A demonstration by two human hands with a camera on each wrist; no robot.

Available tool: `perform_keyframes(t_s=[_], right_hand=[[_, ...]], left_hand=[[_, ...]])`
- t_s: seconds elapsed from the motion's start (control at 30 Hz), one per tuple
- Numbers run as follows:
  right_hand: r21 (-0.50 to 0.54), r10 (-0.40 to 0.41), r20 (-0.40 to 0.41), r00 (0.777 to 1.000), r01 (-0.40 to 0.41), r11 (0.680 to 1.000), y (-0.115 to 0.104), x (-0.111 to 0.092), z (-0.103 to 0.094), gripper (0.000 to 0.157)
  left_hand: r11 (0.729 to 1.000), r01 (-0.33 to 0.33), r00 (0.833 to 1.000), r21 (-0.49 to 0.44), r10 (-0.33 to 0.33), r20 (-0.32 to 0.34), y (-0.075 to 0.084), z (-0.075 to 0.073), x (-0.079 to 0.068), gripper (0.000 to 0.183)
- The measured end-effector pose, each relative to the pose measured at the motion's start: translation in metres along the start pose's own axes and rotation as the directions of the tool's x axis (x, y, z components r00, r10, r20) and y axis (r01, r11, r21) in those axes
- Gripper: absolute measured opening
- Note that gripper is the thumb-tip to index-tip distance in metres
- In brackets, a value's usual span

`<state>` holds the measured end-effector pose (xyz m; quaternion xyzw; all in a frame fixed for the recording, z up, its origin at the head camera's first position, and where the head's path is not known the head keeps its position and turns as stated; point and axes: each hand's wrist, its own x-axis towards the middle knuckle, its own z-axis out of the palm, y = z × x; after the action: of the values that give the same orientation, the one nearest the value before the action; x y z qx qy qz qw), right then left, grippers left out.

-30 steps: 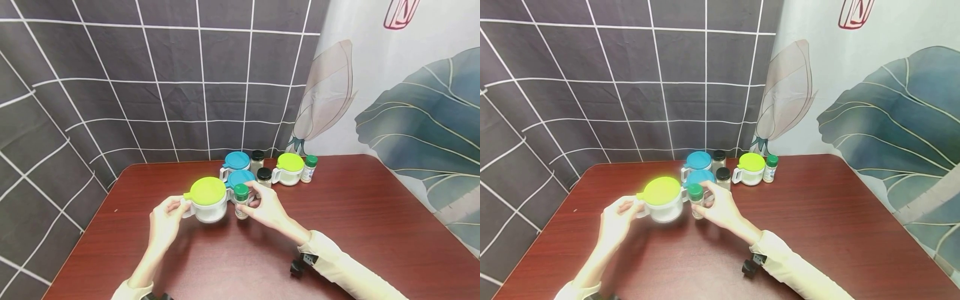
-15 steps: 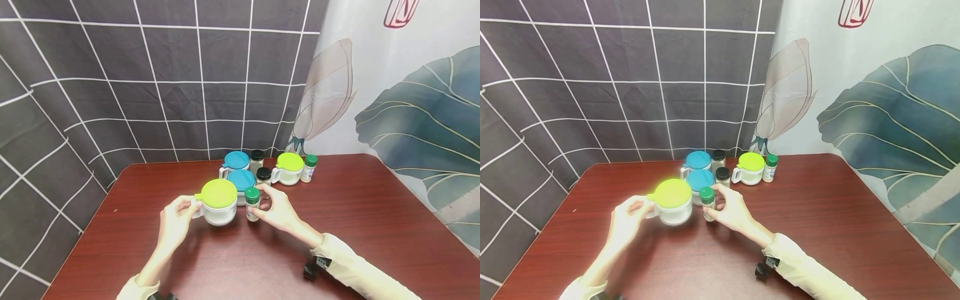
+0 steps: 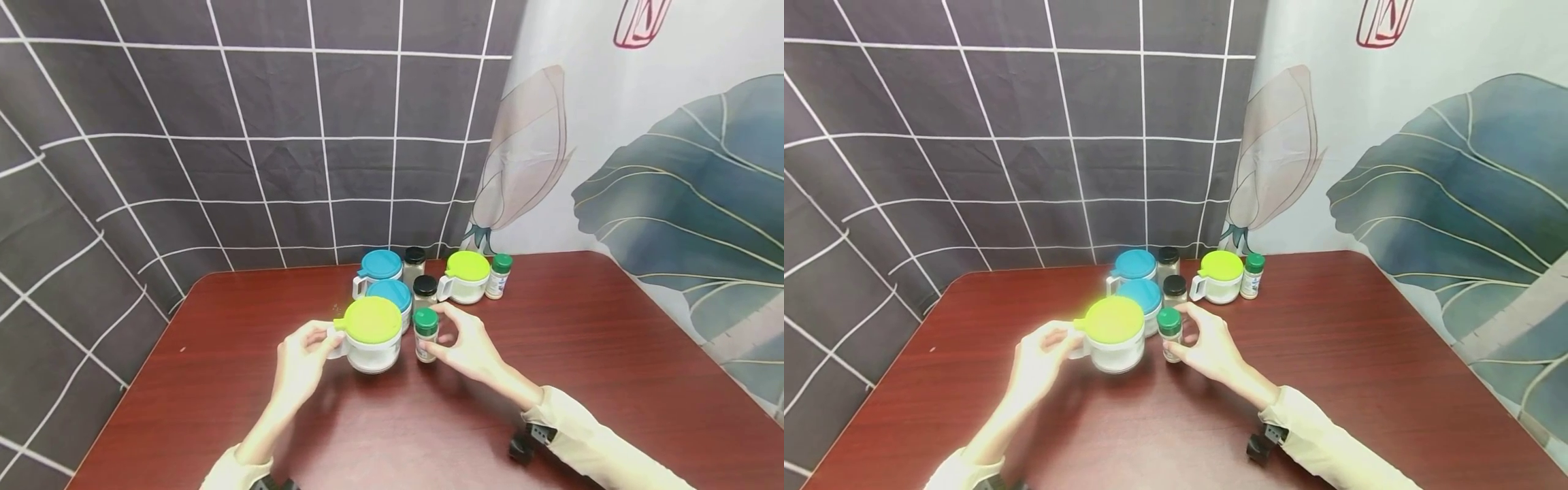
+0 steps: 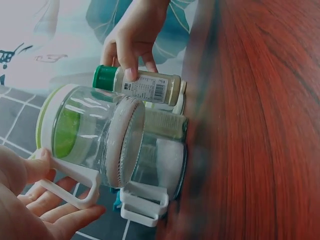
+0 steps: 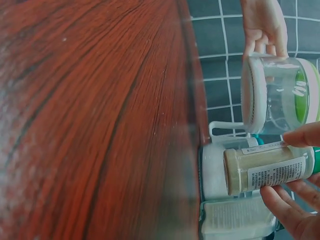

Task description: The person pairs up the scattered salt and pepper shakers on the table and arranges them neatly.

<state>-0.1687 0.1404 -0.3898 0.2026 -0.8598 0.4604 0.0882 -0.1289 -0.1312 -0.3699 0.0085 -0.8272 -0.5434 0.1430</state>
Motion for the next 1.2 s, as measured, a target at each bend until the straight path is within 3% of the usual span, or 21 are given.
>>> perform_keyframes(t_s=[0.23,1.2], right_hand=[[0.022,0.017,0.002,1.0,-0.017,1.0,0.002,-0.003,-0.007,0.047],[0.04,0.065,-0.025,0.998,-0.064,0.997,0.028,-0.022,-0.028,0.045]], left_hand=[[0.999,-0.009,1.0,-0.04,0.01,0.023,0.001,0.013,0.001,0.016],[0.998,-0.041,0.996,-0.047,0.044,0.072,-0.003,0.061,-0.006,0.013]])
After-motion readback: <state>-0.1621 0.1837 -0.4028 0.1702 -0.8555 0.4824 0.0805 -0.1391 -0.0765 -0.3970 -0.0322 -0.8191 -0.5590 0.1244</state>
